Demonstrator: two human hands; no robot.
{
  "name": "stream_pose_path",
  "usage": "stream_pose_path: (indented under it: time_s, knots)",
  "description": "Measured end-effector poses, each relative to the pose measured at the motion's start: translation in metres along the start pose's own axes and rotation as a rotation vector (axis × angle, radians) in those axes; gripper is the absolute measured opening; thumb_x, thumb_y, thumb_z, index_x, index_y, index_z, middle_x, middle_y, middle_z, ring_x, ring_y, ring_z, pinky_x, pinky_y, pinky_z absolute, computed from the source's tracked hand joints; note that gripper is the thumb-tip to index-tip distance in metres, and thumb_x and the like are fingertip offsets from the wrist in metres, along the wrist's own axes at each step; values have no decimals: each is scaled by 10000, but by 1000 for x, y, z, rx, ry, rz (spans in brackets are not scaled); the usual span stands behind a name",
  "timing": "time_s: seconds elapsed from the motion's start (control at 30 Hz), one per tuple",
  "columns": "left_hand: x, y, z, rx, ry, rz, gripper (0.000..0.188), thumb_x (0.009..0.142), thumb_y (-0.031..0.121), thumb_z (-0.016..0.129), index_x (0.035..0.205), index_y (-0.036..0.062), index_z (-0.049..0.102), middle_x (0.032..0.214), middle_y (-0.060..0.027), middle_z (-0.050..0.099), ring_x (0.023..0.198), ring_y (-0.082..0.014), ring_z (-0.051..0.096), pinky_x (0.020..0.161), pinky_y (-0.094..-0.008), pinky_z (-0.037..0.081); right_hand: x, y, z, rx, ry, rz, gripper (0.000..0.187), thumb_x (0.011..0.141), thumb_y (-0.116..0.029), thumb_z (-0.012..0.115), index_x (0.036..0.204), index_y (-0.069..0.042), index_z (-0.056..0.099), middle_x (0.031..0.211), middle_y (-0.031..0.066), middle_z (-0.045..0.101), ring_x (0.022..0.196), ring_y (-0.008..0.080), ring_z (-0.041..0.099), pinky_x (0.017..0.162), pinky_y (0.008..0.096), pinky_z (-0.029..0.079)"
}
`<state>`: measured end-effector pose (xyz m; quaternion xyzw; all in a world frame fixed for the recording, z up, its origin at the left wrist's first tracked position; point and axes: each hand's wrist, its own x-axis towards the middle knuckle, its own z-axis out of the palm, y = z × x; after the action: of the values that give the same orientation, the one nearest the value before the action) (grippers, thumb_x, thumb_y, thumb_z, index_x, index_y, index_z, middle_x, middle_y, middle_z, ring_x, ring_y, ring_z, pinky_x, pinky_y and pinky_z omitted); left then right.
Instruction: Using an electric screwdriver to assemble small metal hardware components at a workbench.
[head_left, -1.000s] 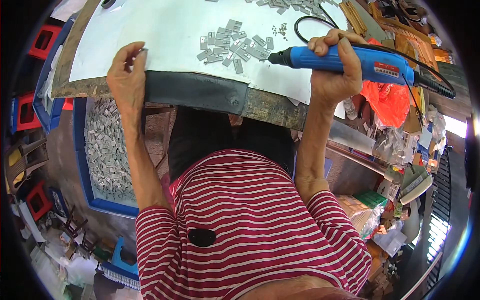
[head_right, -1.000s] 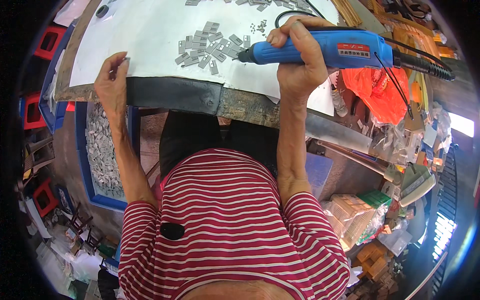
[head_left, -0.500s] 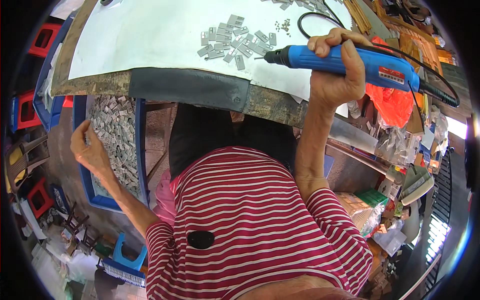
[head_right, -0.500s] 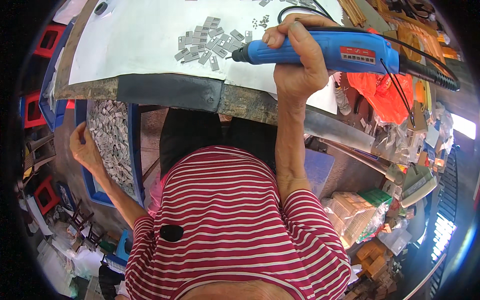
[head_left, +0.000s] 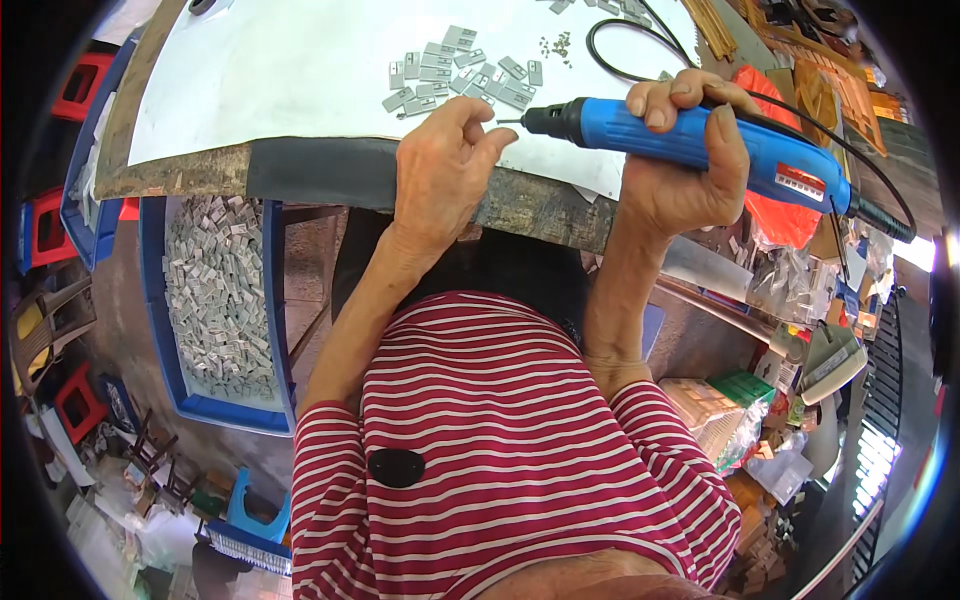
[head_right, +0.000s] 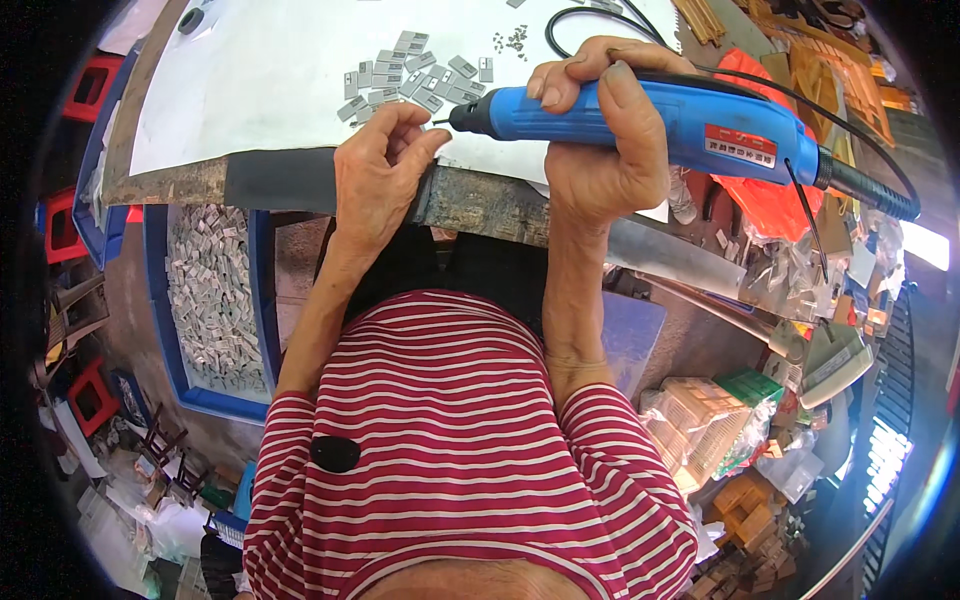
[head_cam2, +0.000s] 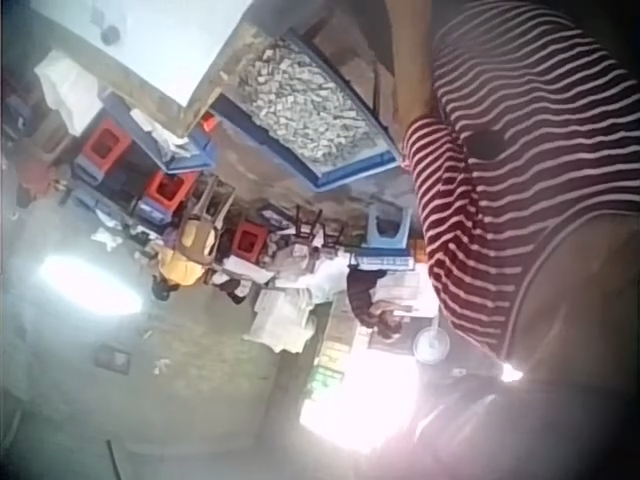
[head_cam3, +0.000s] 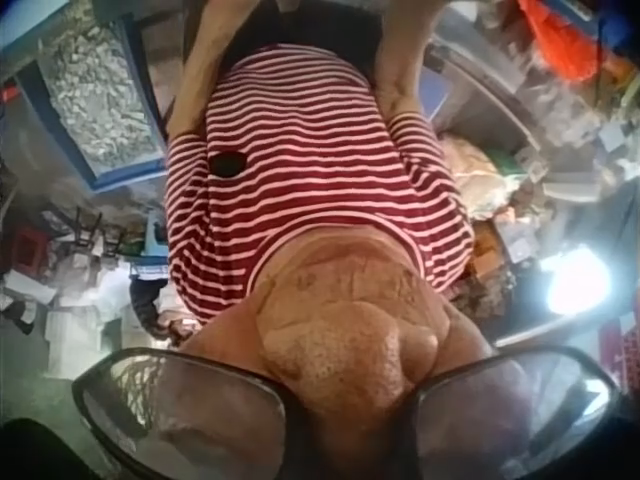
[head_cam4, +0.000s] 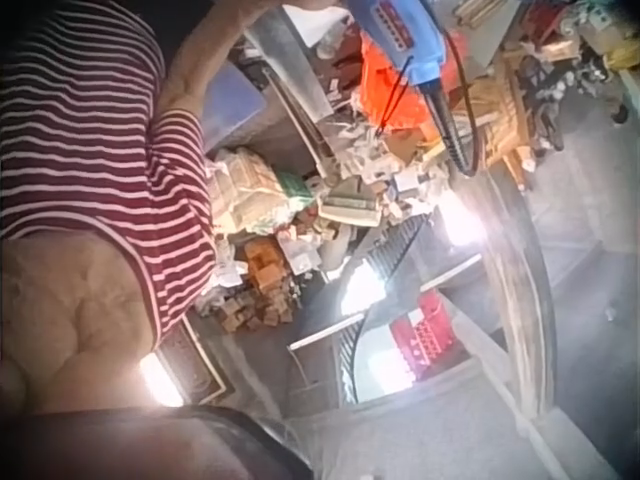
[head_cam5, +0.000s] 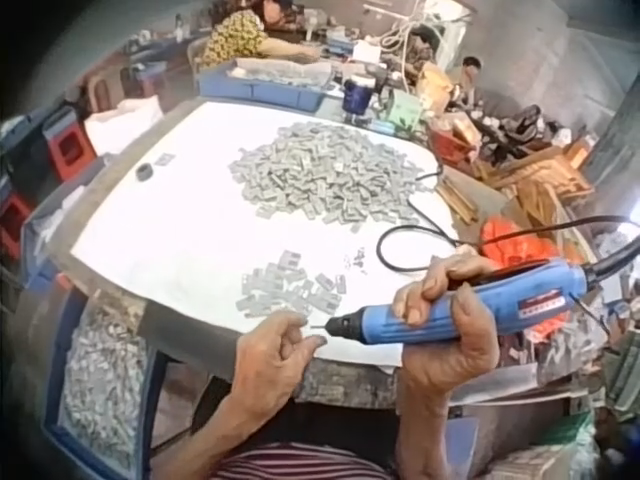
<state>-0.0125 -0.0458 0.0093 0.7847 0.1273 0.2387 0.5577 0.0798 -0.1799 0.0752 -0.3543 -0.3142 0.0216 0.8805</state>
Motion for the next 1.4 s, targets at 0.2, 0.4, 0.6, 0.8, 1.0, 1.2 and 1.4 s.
stream_pose_path:
  time_s: [0.2, 0.4, 0.6, 0.8, 1.0, 1.2, 1.4]
  knots:
    - [1, 0, 3, 79, 2, 48, 163, 752, 86, 673, 841, -17, 584, 620, -98, 559, 529, -199, 537, 503, -319, 430, -1, 0, -1, -1, 2, 0, 226, 816, -112, 503, 1007, -8, 567, 848, 158, 540, 656, 225, 507, 674, 402, 394]
    - [0, -1, 3, 93, 1, 77, 116, 764, 79, 646, 810, -11, 588, 655, -103, 572, 559, -201, 550, 536, -320, 442, -2, 1, -1, -23, -4, -12, 225, 817, -111, 503, 1005, -6, 568, 846, 159, 541, 650, 225, 509, 669, 403, 400]
    - [0, 0, 1, 44, -16, 25, 98, 778, 63, 626, 840, -10, 607, 697, -102, 601, 569, -172, 548, 538, -296, 446, -2, -1, 0, -11, 7, -10, 226, 818, -122, 504, 1001, -6, 568, 842, 155, 537, 645, 220, 503, 661, 400, 398]
    - [0, -3, -5, -256, -82, -194, 118, 808, 73, 634, 886, -15, 635, 710, -32, 625, 573, -65, 522, 515, -204, 433, 0, -3, 6, 3, 19, -5, 219, 823, -142, 508, 989, -12, 569, 830, 138, 522, 640, 207, 493, 659, 390, 387]
    - [4, -3, -14, -668, -206, -278, 100, 829, 48, 615, 907, -11, 636, 727, -47, 639, 576, -48, 561, 487, -147, 402, 2, -12, 8, 15, 23, -4, 235, 818, -170, 535, 989, -15, 575, 829, 135, 518, 641, 199, 486, 663, 379, 379]
    - [4, -7, -13, -704, -239, -265, 114, 828, 50, 621, 921, -14, 636, 733, -54, 643, 575, -54, 573, 472, -145, 398, 4, -13, 8, 114, 23, -12, 236, 810, -88, 488, 1020, 11, 527, 821, 171, 547, 607, 231, 546, 619, 412, 444]
    - [3, -6, -15, -613, -260, -240, 116, 835, 58, 610, 926, -5, 643, 724, -38, 627, 581, -55, 549, 521, -161, 437, 4, -16, 8, -4, -67, 23, 274, 829, -175, 516, 1041, -12, 576, 859, 143, 520, 644, 196, 485, 659, 375, 379]
